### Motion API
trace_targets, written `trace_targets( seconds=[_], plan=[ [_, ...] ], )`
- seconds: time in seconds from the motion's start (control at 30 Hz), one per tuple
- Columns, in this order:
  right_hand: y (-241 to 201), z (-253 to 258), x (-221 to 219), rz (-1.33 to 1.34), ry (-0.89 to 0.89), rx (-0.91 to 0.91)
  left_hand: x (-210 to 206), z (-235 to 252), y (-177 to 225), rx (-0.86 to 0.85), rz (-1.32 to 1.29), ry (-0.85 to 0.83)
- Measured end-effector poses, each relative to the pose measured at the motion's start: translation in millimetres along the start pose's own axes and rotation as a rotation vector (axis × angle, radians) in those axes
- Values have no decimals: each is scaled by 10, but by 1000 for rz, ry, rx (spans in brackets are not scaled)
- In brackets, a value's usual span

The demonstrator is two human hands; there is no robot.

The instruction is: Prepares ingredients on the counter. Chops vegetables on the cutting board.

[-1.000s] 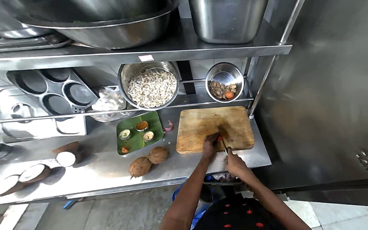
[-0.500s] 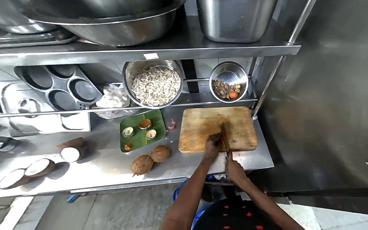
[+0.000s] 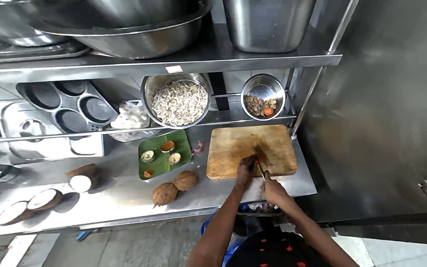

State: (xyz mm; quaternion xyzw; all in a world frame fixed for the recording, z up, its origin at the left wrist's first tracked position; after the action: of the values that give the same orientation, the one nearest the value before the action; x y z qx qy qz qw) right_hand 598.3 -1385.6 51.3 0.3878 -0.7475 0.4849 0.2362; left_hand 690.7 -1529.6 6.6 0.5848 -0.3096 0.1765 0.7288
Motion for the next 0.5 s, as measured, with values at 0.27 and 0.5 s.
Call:
trace_targets(
  seconds=[0.27, 0.5],
  plan=[
    [117, 8, -279, -30, 42, 32, 28, -13, 9, 35, -20, -14],
    [294, 210, -516, -116, 96, 19, 59, -29, 1, 55, -38, -11]
  ],
)
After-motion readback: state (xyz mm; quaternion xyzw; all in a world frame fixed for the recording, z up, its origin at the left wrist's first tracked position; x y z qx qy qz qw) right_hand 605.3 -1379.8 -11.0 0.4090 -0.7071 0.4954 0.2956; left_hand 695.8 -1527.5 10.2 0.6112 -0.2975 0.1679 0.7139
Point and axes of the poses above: each hand's wrist, its own z-axis towards the middle knuckle, its own x-axis out of the back of the hand, y = z × x, the point moved 10 cm from there along z, towards the middle knuckle, and after that the axes turned 14 degrees about x, right-handed, at the moved point
